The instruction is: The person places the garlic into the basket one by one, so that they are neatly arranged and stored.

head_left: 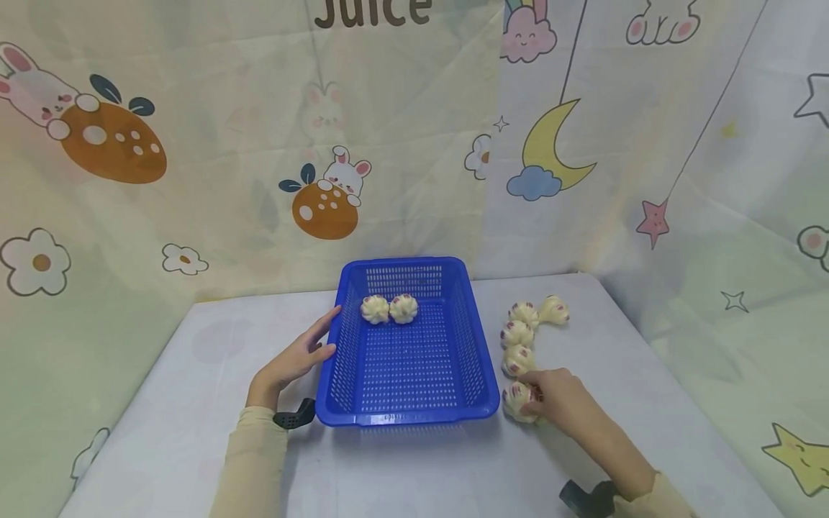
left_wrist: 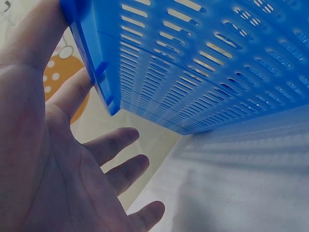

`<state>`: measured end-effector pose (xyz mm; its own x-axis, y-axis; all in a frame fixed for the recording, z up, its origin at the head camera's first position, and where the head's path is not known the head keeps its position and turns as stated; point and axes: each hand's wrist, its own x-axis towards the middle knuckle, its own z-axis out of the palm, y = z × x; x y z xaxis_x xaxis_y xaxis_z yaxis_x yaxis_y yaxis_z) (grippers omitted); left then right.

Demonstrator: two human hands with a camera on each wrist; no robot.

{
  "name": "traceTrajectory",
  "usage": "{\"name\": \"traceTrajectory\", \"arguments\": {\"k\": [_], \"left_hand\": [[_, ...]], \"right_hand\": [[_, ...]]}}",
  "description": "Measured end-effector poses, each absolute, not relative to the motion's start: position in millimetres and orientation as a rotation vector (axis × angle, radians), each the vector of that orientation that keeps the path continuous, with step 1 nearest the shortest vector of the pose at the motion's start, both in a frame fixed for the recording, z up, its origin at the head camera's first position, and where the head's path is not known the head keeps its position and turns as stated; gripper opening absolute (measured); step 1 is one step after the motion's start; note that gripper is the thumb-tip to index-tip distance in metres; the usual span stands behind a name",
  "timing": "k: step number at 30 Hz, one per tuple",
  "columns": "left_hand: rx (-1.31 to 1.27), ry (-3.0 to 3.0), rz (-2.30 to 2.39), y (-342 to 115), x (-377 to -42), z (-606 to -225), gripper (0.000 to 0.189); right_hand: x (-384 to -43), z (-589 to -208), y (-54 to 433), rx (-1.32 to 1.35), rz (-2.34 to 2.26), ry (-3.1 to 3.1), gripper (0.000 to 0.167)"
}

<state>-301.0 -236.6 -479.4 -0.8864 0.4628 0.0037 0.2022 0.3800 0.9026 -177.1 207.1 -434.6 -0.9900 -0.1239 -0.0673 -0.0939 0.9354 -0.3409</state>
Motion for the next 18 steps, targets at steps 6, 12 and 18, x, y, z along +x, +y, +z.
{"name": "traceTrajectory", "arguments": {"k": [6, 12, 18], "left_hand": [[0.566, 2.417, 1.482, -236, -301, -480, 0.072], [0.561, 2.405, 1.495, -236, -300, -479, 0.072], [0.547, 2.412, 1.489, -236, -301, -479, 0.074]], "right_hand": [[-173, -427, 208, -0.199, -0.57, 2.994, 0.046], [-170, -419, 210, -0.229, -0.637, 3.006, 0.043], [-169, -415, 214, -0.253, -0.666, 3.028, 0.043]]}}
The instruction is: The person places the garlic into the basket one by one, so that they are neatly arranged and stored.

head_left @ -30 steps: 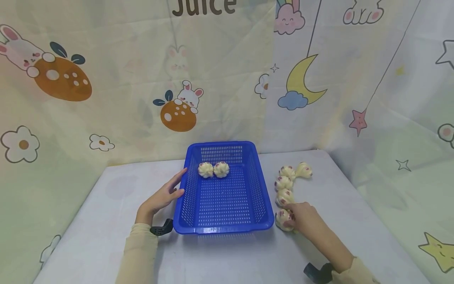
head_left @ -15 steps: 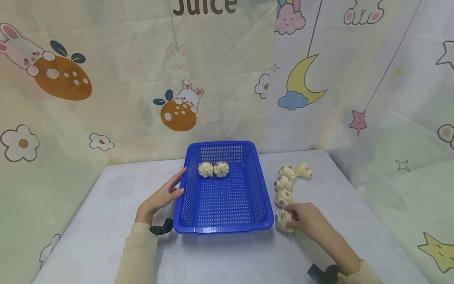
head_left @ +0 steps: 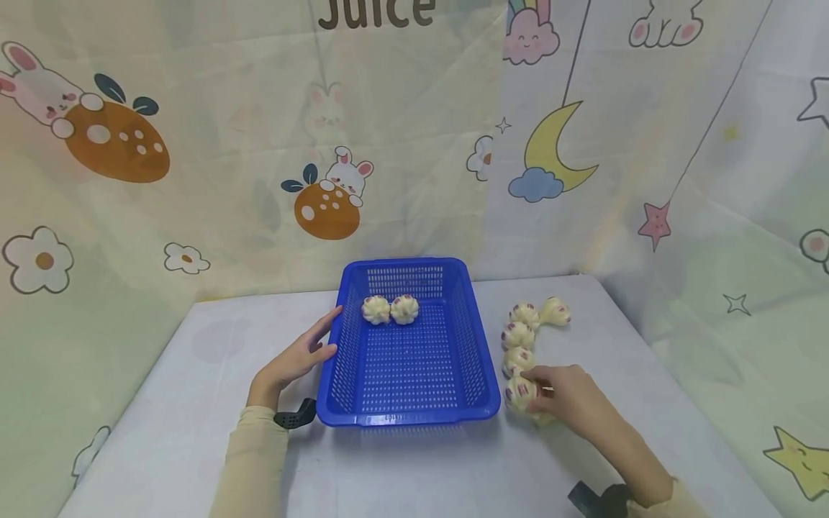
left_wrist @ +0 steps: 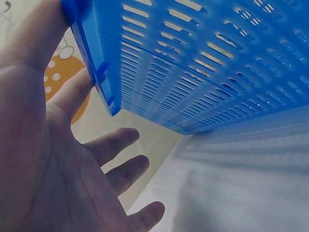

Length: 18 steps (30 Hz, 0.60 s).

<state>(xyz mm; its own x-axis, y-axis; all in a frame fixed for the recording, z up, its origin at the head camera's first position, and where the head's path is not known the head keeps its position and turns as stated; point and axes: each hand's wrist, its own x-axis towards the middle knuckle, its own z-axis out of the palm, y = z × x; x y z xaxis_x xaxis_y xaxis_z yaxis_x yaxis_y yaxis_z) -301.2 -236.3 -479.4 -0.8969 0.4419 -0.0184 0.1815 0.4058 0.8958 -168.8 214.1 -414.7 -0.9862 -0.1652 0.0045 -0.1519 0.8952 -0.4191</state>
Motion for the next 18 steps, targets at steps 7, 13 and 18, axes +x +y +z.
{"name": "traceTrajectory", "arguments": {"k": [7, 13, 18], "left_hand": [[0.534, 2.4, 1.494, -236, -301, -479, 0.073], [0.518, 2.4, 1.488, -236, -302, -479, 0.072], [0.54, 2.377, 1.513, -238, -303, -481, 0.07]], "right_hand": [[-171, -404, 217, -0.32, -0.686, 3.088, 0.044], [-175, -394, 217, -0.359, -0.696, 3.161, 0.043], [-178, -387, 214, -0.357, -0.708, 3.191, 0.043]]}}
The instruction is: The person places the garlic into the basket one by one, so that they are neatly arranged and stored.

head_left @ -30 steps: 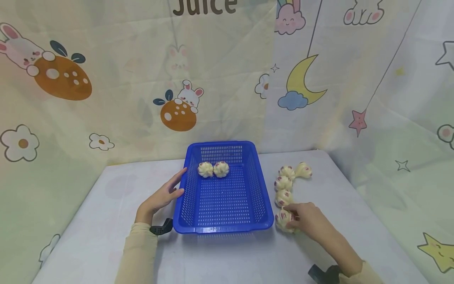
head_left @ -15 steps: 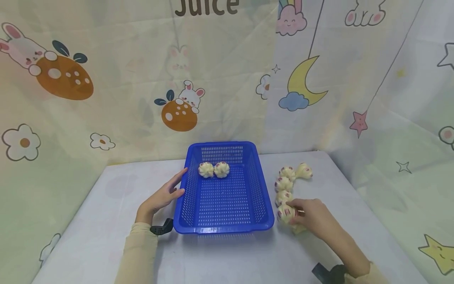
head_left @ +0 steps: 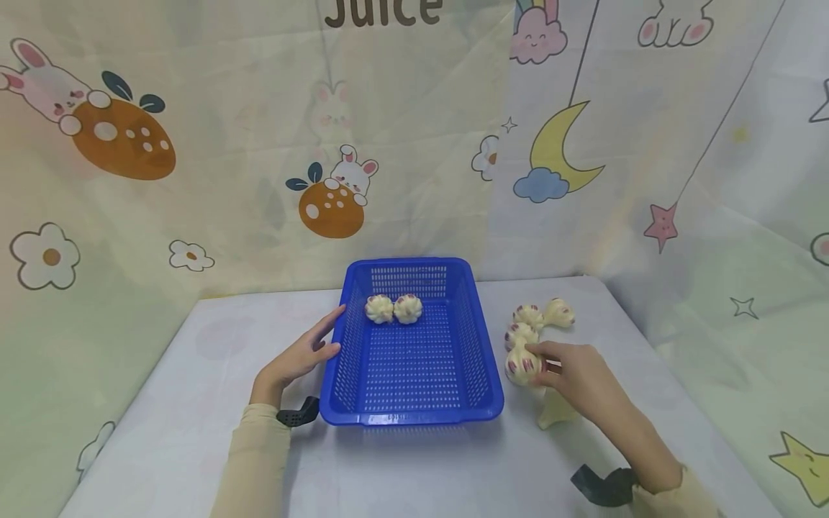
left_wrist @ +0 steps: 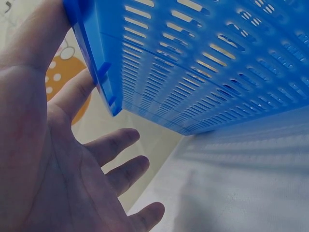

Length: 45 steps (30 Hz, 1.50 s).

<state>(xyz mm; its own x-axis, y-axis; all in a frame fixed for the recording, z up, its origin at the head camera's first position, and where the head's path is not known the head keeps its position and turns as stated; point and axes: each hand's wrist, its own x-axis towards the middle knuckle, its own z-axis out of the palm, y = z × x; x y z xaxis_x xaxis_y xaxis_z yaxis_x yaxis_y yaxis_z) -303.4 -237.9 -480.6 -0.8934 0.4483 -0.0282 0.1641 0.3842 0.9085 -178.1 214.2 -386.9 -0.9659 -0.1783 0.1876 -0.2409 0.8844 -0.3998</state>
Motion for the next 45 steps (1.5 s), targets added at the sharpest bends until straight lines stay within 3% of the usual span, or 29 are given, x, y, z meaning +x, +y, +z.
{"name": "traceTrajectory", "arguments": {"k": [16, 45], "left_hand": [[0.597, 2.362, 1.527, -236, -302, -478, 0.07], [0.634, 2.306, 1.587, -238, -303, -481, 0.069]], "right_hand": [[-194, -374, 187, 0.383, 0.716, -2.789, 0.045], [-293, -378, 89, 0.559, 1.176, -2.767, 0.047]]}}
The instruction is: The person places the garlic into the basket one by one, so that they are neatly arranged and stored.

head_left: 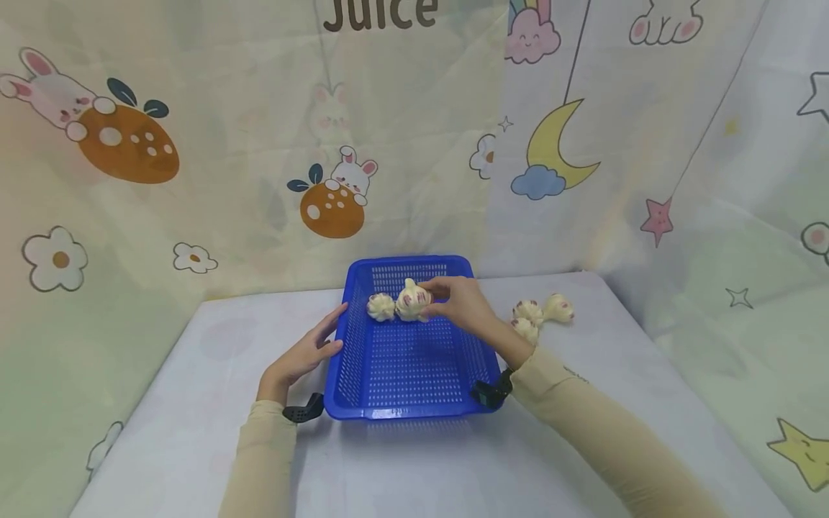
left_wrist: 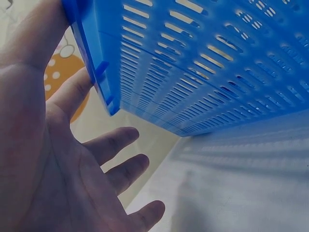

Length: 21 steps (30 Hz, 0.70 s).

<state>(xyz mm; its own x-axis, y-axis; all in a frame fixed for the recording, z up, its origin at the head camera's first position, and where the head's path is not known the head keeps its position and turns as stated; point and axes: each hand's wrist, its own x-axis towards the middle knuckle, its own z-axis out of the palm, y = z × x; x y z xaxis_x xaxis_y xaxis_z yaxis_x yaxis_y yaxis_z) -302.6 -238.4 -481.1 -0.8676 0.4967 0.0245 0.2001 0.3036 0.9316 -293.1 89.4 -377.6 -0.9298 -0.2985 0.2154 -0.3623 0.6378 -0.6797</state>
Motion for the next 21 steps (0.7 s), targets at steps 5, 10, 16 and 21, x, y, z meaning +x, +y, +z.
{"name": "traceTrajectory", "arguments": {"k": [5, 10, 16, 21], "left_hand": [[0.628, 2.32, 1.569, -237, -301, -478, 0.068], [0.628, 2.324, 1.562, -237, -299, -477, 0.069], [0.641, 2.354, 1.547, -238, -301, -478, 0.069], [0.664, 2.317, 1.585, -238, -302, -480, 0.069]], "right_hand": [[-310, -382, 75, 0.516, 1.27, -2.73, 0.045], [-323, -396, 64, 0.459, 1.316, -2.712, 0.045], [-339, -423, 54, 0.438, 1.397, -2.715, 0.043], [-345, -438, 44, 0.49, 1.485, -2.755, 0.041]]}}
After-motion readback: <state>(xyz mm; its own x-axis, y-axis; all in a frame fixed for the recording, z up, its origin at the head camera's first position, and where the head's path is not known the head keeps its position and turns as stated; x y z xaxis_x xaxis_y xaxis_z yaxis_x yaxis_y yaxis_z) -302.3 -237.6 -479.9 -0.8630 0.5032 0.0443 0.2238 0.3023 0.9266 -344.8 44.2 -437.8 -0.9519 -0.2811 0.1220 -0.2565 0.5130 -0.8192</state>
